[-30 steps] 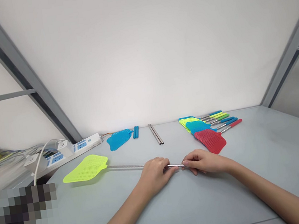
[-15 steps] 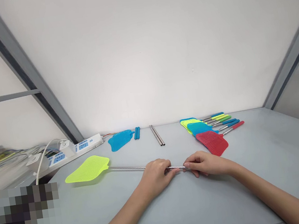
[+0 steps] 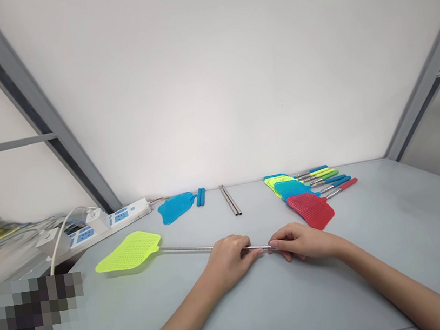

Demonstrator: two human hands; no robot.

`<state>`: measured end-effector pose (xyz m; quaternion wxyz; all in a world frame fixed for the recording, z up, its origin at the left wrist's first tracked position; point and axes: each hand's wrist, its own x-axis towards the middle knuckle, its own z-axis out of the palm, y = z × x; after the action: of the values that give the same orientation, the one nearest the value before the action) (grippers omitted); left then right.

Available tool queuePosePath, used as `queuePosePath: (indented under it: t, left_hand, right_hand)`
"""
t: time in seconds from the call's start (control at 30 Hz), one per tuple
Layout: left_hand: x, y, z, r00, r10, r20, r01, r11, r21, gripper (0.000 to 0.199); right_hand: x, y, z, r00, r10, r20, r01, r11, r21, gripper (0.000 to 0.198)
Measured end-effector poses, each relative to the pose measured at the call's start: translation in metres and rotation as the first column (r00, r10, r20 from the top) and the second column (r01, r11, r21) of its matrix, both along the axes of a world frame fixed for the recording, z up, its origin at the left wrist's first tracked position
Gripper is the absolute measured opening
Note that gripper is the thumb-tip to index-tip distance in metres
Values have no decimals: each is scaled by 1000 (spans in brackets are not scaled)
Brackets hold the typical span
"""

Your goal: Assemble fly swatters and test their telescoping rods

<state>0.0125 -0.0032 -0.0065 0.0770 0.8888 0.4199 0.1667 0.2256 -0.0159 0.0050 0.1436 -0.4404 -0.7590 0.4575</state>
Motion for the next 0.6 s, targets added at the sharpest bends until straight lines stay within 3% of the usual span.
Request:
queuePosePath:
  t: [0.6]
  left_hand:
    - [0, 2, -2, 1000, 5, 19, -4, 999, -40, 41]
  right_hand:
    - [-1, 0, -1, 1000, 4, 1, -4, 998, 64, 36]
